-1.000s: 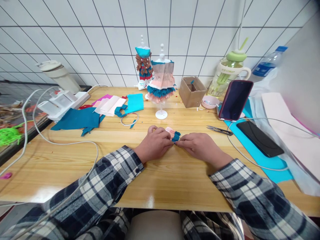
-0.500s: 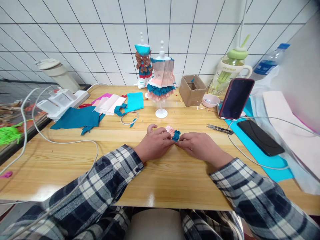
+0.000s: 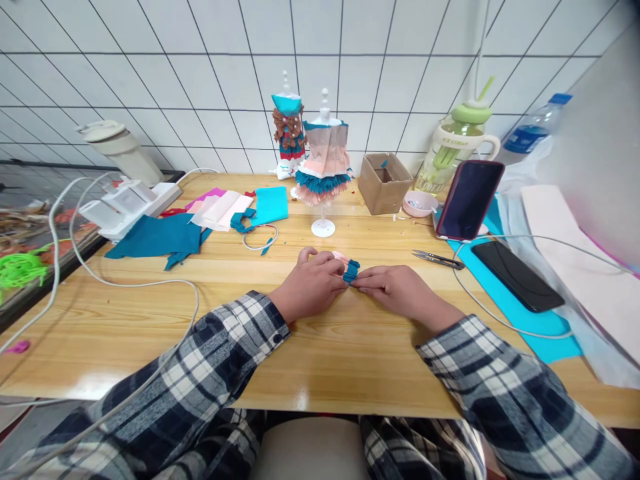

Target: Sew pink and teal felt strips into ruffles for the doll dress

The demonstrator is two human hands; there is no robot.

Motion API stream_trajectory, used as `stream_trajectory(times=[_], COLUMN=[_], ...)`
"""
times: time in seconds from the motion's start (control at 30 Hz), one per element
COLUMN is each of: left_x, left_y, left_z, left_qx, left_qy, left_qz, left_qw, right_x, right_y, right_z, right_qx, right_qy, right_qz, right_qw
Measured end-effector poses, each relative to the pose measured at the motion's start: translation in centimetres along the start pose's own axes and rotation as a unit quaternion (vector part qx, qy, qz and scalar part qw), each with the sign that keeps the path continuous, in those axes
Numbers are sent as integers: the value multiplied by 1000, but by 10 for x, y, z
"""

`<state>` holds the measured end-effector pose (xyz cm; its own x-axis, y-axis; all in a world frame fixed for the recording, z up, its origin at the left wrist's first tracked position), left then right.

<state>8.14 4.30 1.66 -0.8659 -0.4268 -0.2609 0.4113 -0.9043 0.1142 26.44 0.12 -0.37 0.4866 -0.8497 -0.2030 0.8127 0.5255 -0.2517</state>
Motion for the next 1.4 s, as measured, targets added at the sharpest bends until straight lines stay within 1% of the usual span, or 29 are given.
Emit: stream_trajectory(times=[0.2, 0.3, 0.4, 0.47, 0.53, 0.6, 0.67, 0.8, 0.97, 1.1, 1.17, 1.23, 1.3, 1.4], left_x=[3, 5, 7, 7, 7, 7, 7, 6, 6, 7, 7, 7, 7, 8], left_y=[-1, -3, -7, -9, -11, -14, -16, -17, -17, -17, -17, -17, -16, -15], left_z=[-2, -5, -6, -6, -5, -3, -1, -1, -1, 0, 1, 2, 3, 3], left_qx=[2, 20, 55, 86, 121, 154, 184, 237, 262, 263, 280, 311, 347, 384], left_qy=[-2, 5, 18, 21, 28, 52, 79, 107, 122, 137, 147, 160, 168, 166], left_qz=[-4, -1, 17, 34, 57, 83, 101, 119, 118, 120, 122, 130, 146, 179], left_qw=[1000, 1000, 998, 995, 991, 983, 975, 958, 950, 947, 941, 928, 911, 890], right_x=[1, 1, 0, -3, -7, -10, -14, -18, -19, -19, -18, -17, -16, -16], right_y=[-1, 5, 12, 11, 6, -2, -9, -15, -15, -18, -20, -23, -25, -27], right_z=[1, 2, 5, 7, 7, 7, 6, 5, 5, 8, 10, 12, 14, 16], right_qx=[-4, 6, 20, 21, 3, -31, -67, -117, -127, -125, -113, -98, -81, -60], right_qy=[2, 16, 50, 71, 88, 108, 133, 176, 191, 204, 219, 235, 248, 251], right_qz=[-9, -42, -82, -75, -46, -15, 0, -22, -68, -77, -74, -73, -71, -69], right_qw=[1000, 999, 995, 994, 995, 994, 989, 977, 971, 968, 966, 964, 963, 964])
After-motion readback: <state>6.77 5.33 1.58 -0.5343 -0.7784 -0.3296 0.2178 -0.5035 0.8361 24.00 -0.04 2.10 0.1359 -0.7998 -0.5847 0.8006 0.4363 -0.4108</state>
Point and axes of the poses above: each hand's wrist, its own x-axis away from the middle knuckle, its own z-axis out of the back of the hand, y = z × x, the point moved 3 cm from there along -x, towards the middle knuckle, and after that the axes turned 5 degrees about x, right-handed, at the moved point
